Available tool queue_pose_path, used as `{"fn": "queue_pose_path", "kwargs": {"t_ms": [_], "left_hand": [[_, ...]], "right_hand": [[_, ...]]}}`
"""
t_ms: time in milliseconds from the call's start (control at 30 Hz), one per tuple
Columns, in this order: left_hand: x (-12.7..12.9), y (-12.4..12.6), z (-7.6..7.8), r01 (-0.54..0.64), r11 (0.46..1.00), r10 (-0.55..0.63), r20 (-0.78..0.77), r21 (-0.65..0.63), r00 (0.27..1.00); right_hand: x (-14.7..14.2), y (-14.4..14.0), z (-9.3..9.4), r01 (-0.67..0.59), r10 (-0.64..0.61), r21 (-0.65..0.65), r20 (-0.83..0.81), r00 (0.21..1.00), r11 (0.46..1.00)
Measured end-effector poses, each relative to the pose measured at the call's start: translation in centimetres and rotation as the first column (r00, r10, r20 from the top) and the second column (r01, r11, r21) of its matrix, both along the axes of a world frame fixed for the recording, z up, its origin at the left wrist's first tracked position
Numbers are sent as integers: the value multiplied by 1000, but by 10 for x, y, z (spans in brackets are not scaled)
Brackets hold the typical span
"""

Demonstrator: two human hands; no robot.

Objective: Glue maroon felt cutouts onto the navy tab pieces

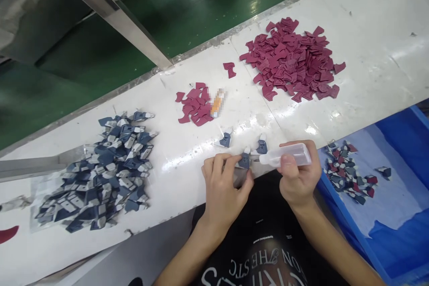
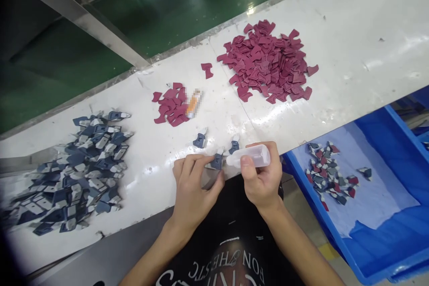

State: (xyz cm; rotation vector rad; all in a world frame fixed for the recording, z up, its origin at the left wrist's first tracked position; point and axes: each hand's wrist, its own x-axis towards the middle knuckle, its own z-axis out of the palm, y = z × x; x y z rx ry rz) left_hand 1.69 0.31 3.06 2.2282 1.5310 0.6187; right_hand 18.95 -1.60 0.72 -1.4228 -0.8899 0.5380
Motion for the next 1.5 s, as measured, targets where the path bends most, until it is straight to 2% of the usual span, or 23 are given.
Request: {"fn": "queue_pose_path", "kwargs": {"t_ms": [167, 500, 933, 1067, 1200, 1500], "left_hand": [[4, 1, -9, -30, 999, 29, 70, 18, 997], [4, 2, -7, -64, 997, 68, 116, -36, 991], [5, 2, -8, -62, 998, 66, 128, -33, 990], [5, 3, -8, -64, 997, 69, 123, -41, 990], [5, 3, -8, -69, 997, 73, 113, -38, 991], [5, 3, -8, -66, 998, 68, 128, -23, 989]], "right_hand": [[-5, 1, 0, -72, 71, 0, 63, 995, 997], [-6, 5, 3, -143, 150, -56, 157, 976, 988], [12, 2, 26, -196, 235, -139, 388, 891, 971], [12, 6, 30, -159, 203, -131, 469, 860, 979], [8, 13, 26, -92, 123, -86, 494, 861, 992], [-1, 17, 3, -80, 68, 20, 364, 929, 997]]}}
